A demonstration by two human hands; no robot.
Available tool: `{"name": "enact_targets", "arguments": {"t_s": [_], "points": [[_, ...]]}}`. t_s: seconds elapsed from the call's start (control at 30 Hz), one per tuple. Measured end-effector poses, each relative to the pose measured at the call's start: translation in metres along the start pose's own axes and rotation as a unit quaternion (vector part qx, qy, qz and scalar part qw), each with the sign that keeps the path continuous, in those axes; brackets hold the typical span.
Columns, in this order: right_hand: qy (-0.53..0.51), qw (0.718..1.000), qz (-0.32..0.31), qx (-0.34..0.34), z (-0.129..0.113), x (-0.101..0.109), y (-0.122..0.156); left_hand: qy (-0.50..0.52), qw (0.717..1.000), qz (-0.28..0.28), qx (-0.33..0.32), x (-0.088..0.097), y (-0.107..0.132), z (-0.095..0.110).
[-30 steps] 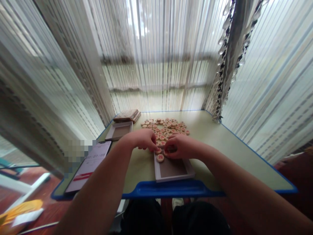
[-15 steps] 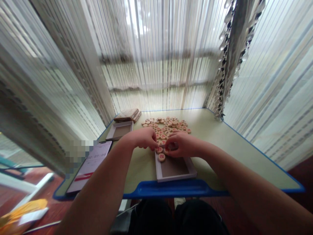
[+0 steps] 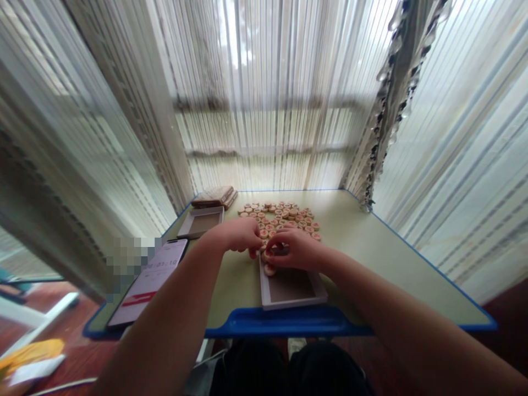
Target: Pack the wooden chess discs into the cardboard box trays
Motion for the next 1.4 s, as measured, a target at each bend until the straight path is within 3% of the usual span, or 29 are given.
{"name": "enact_targets", "arguments": {"t_s": [0.23,0.5,0.87,1.13,1.27,1.4], "points": [[0.028,0.999,-0.016,0.007,-0.008,0.001,0.0,0.014,1.0,0.021,0.019,0.003,0.003,0.004],[0.006,1.0,-0.002,0.007,-0.004,0.007,0.0,-0.071,0.993,0.09,0.033,0.014,-0.005,0.001],[-0.006,1.0,-0.008,0.028,-0.005,0.0,0.001,-0.104,0.985,0.127,0.049,0.024,-0.006,-0.003],[-0.01,1.0,-0.012,-0.005,-0.002,0.006,-0.001,-0.098,0.979,0.173,0.046,0.033,-0.006,-0.004],[-0.042,0.997,-0.06,-0.008,-0.01,0.01,0.001,-0.109,0.96,0.257,0.016,0.048,-0.01,-0.003],[-0.048,0.992,-0.107,-0.036,-0.006,0.01,0.007,-0.146,0.915,0.375,-0.003,0.058,-0.014,-0.002]]}}
Point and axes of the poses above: each hand's wrist, its own y-axis away from the middle knuckle, its own x-axis out of the back of the hand, z = x × y, the point moved 9 cm from there along -y, towards the middle knuckle, and after that the axes turned 14 degrees about z, right-handed, at the moved point
